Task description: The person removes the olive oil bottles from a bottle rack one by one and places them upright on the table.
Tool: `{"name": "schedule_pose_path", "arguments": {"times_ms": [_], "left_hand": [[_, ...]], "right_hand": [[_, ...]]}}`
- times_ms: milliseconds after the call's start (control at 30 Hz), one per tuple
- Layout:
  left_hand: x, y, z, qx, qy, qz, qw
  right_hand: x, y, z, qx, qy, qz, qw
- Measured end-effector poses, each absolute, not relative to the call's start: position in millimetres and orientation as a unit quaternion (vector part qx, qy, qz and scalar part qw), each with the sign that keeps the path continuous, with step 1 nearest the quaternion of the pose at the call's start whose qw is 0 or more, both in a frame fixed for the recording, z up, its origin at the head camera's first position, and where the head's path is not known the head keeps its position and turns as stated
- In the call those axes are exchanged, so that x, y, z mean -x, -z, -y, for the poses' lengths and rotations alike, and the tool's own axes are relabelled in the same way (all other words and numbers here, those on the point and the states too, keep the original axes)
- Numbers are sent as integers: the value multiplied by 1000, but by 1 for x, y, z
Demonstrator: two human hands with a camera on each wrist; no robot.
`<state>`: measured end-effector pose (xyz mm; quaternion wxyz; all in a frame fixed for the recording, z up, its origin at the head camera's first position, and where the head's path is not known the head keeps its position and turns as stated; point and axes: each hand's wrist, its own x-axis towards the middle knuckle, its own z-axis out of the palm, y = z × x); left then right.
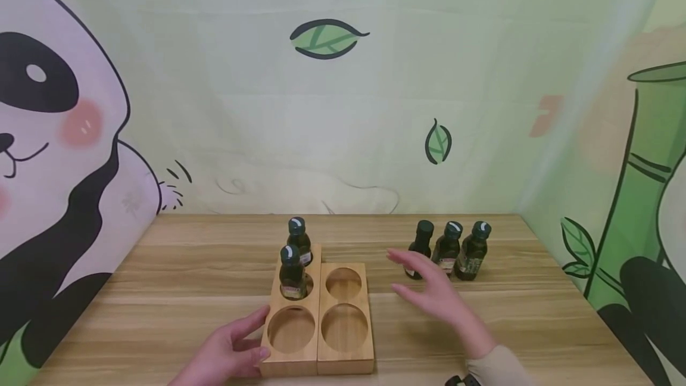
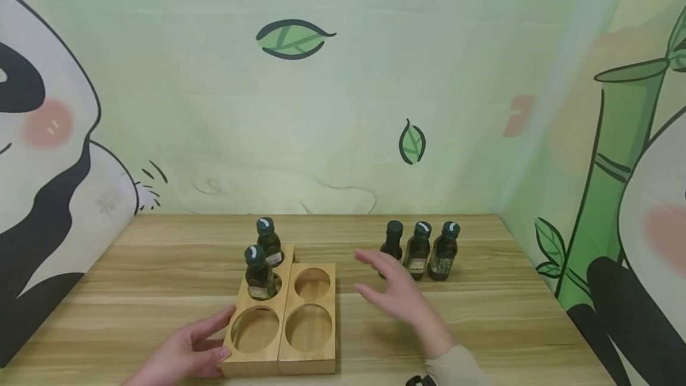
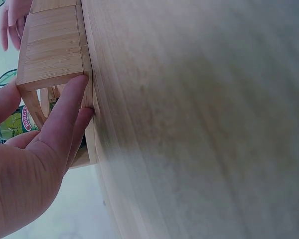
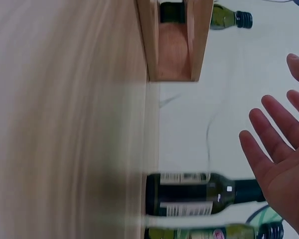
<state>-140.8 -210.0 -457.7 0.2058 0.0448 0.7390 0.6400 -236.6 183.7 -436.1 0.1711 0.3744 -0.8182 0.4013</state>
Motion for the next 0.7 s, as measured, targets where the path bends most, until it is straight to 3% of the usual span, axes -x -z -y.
{"name": "schedule_pose_path", "arguments": {"times_ms": [700], "left_hand": [[141,455,210,-30,-634,-744,209]], "right_hand": [[248,421,-123,-387,-402,824,96]]}}
